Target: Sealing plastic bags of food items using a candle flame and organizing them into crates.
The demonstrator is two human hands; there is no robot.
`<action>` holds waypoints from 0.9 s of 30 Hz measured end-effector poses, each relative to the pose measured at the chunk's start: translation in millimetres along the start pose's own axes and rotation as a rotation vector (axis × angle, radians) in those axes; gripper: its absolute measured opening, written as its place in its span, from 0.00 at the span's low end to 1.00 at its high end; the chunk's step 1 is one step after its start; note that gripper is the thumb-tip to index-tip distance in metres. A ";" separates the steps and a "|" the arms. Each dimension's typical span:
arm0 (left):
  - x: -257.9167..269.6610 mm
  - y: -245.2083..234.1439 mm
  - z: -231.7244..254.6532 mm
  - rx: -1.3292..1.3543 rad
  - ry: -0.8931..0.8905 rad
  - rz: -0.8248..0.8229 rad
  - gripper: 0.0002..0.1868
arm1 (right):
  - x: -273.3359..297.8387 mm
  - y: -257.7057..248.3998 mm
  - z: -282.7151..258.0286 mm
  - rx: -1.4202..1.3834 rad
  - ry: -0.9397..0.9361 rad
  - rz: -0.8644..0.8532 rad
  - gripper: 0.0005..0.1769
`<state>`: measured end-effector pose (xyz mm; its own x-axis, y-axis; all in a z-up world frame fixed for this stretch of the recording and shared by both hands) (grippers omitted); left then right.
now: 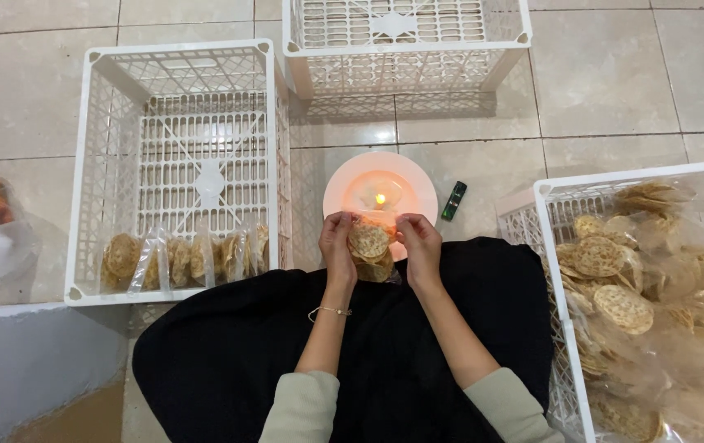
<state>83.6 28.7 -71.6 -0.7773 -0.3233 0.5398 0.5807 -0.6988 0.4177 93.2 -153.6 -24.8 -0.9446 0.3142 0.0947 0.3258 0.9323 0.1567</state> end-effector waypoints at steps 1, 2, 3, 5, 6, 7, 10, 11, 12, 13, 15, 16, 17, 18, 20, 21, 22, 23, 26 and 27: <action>1.1 0.7 0.9 0.004 0.006 -0.012 0.07 | 0.3 -0.7 0.8 -0.016 0.008 0.016 0.06; 2.6 1.6 1.1 0.004 0.008 -0.012 0.07 | -0.8 -1.2 4.4 -0.017 0.006 0.014 0.06; 4.2 2.3 1.2 0.009 0.013 -0.018 0.07 | -1.6 -2.8 8.6 -0.041 0.008 0.035 0.05; 7.7 3.3 2.2 0.015 0.018 -0.023 0.08 | -0.8 -5.0 11.2 -0.065 0.010 0.055 0.04; 10.0 3.9 3.9 0.014 0.029 -0.023 0.07 | 0.6 -6.2 9.2 -0.079 0.008 0.064 0.04; 11.8 5.0 5.7 0.013 0.041 -0.024 0.06 | 1.6 -7.2 7.2 -0.093 0.004 0.074 0.04; 12.0 4.0 4.1 0.019 0.051 -0.021 0.07 | 5.6 -9.4 -0.6 -0.065 -0.032 0.084 0.04; 12.8 4.4 4.7 0.019 0.053 -0.021 0.07 | 6.4 -9.3 -2.2 -0.066 -0.033 0.083 0.04; 13.7 4.6 5.4 0.018 0.056 -0.018 0.07 | 6.9 -10.0 -5.7 -0.040 -0.061 0.087 0.04; 14.8 4.6 5.8 0.016 0.059 -0.016 0.07 | 7.7 -10.9 -9.1 -0.014 -0.088 0.091 0.04; 19.0 6.0 8.5 0.012 0.066 -0.013 0.07 | 9.3 -11.3 -12.5 -0.004 -0.107 0.102 0.04; 21.0 6.7 10.2 0.008 0.072 -0.009 0.06 | 9.9 -11.9 -14.9 0.006 -0.125 0.114 0.04; 22.7 6.7 10.8 0.009 0.074 -0.009 0.06 | 9.3 -12.2 -12.2 0.006 -0.126 0.113 0.04; 24.6 7.5 12.0 0.004 0.085 -0.020 0.07 | 8.7 -13.3 -11.0 0.022 -0.147 0.121 0.05; 29.1 10.0 16.1 0.001 0.097 -0.033 0.07 | 9.7 -13.1 -15.3 0.037 -0.170 0.129 0.05; 32.2 11.1 19.1 -0.008 0.105 -0.028 0.07 | 12.0 -12.1 -21.3 0.061 -0.181 0.127 0.04; 35.3 12.2 22.0 -0.017 0.114 -0.024 0.07 | 14.1 -11.3 -27.2 0.084 -0.191 0.124 0.04; 36.8 12.9 24.5 -0.017 0.115 -0.025 0.07 | 13.9 -12.2 -29.1 0.083 -0.192 0.124 0.04; 41.9 13.8 32.5 -0.039 0.138 -0.025 0.09 | 14.6 -11.1 -37.7 0.139 -0.228 0.075 0.05; 43.2 13.3 34.8 -0.037 0.147 -0.023 0.09 | 15.4 -9.9 -38.6 0.125 -0.207 0.059 0.05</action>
<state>66.2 27.6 -17.2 -0.8191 -0.3951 0.4160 0.5550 -0.7292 0.4002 77.0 -164.9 13.1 -0.9163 0.3864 -0.1052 0.3852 0.9223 0.0325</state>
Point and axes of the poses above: each hand's wrist, its own x-axis away from the middle knuckle, its own y-axis out of the palm, z = x × y, the point moved 7 cm from there along -x, towards the middle knuckle, and after that the axes turned 13 degrees about -y, right-handed, at the moved point
